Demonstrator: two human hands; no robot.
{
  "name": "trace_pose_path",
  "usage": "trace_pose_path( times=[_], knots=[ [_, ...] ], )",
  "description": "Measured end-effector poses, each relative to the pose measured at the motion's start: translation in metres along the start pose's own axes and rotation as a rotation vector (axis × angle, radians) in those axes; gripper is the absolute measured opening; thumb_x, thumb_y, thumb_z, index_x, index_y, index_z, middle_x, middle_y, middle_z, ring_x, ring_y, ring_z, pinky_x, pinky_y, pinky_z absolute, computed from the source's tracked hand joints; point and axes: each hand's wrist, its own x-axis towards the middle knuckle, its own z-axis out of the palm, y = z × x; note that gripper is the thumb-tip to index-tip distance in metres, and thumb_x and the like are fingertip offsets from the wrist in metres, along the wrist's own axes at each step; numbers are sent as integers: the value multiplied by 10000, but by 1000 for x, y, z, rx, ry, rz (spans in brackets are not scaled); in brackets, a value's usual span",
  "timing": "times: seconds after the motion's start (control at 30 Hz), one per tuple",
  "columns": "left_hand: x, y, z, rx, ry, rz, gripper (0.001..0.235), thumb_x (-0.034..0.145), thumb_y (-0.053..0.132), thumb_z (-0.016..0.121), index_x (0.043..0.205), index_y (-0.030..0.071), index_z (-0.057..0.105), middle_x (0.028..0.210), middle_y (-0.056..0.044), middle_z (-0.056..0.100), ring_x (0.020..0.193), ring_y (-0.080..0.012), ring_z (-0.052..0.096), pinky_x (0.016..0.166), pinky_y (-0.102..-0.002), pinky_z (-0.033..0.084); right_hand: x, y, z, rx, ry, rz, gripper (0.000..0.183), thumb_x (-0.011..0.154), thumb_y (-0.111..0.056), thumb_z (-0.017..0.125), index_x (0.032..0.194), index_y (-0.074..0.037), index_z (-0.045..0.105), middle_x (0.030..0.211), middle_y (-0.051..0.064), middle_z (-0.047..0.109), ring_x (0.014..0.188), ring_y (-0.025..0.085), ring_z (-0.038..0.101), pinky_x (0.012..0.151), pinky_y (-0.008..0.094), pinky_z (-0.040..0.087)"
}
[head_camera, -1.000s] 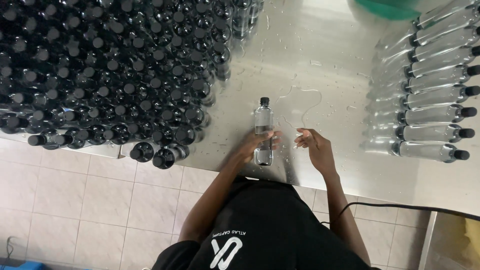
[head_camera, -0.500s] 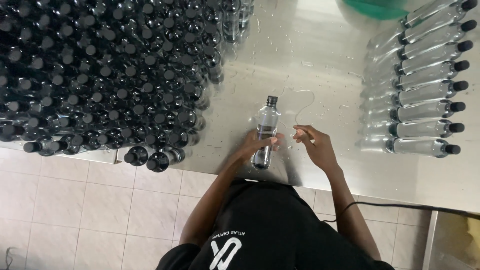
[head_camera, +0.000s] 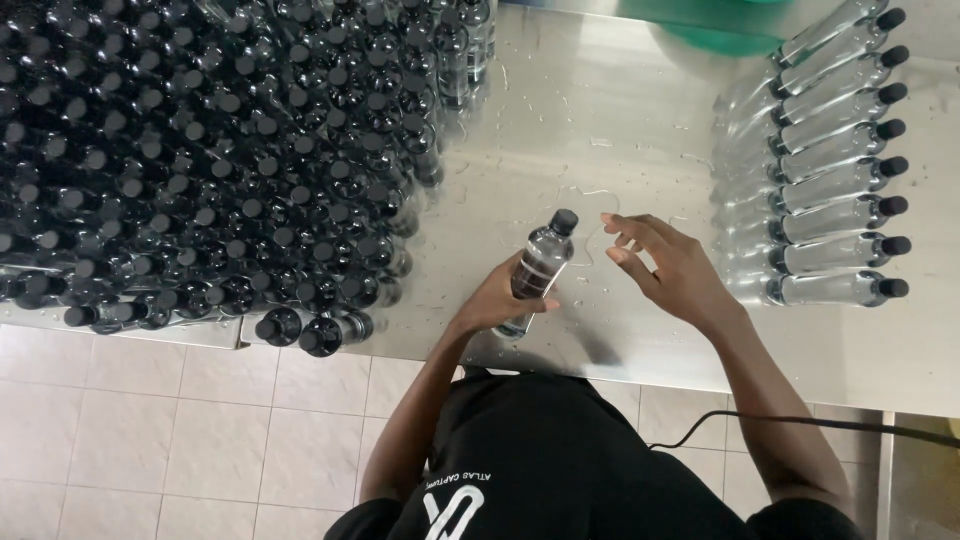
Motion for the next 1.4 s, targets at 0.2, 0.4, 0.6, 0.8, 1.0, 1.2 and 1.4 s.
trace_pose_path(
  times=[0.2,0.4,0.6,0.8,1.0,1.2,1.4],
  knots=[
    [4,-99,-3,-472,204,-359,731,933,340,913,1424,-16,504,1259,-229,743,1028,-319,788,856,-454,689,-8,11,23,74,-150,223,385,1133,-309,627,1391,-34,706,1182,224,768,1038,418,776,890,548,634],
    [-21,-103,-8,-521,276,-473,869,923,412,929,1487,-78,486,1367,-315,710,1153,-399,772,946,-516,669,-22,14,54,98,-306,319,375,1124,-305,639,1392,-55,717,1220,198,769,1080,400,774,920,538,637],
    [-27,-77,-4,-603,237,-406,712,952,281,889,1431,-77,503,1276,-279,743,1056,-352,800,900,-484,689,-23,28,69,-43,-446,364,430,1146,-427,555,1475,-174,666,1352,107,735,1150,323,765,944,499,661],
    [-26,-60,-12,-408,-34,-265,492,908,272,937,1217,14,654,951,-205,799,853,-278,813,797,-432,700,-1,37,57,-192,-543,343,515,1181,-462,400,1634,-228,463,1487,144,627,1274,353,714,1035,560,621],
    [-20,-35,-20,-326,-396,-220,474,831,206,975,1149,26,672,932,-154,767,814,-243,771,725,-426,672,-8,60,36,-453,-764,-125,528,1173,-506,317,1602,-211,401,1475,89,526,1355,331,643,1167,528,539],
    [-9,-16,-11,-338,-716,-309,397,812,121,988,1084,-24,737,878,-223,779,727,-284,798,662,-441,686,-63,99,49,-680,-676,-659,578,1176,-547,234,1483,-133,497,1061,49,545,1021,266,679,945,392,550],
    [18,8,-2,111,-637,-377,578,881,397,923,1221,-21,714,938,-176,806,896,-308,808,860,-471,634,-85,79,62,-103,-658,463,779,1136,-670,62,1011,-148,626,651,78,597,588,263,654,682,422,561]
  ],
)
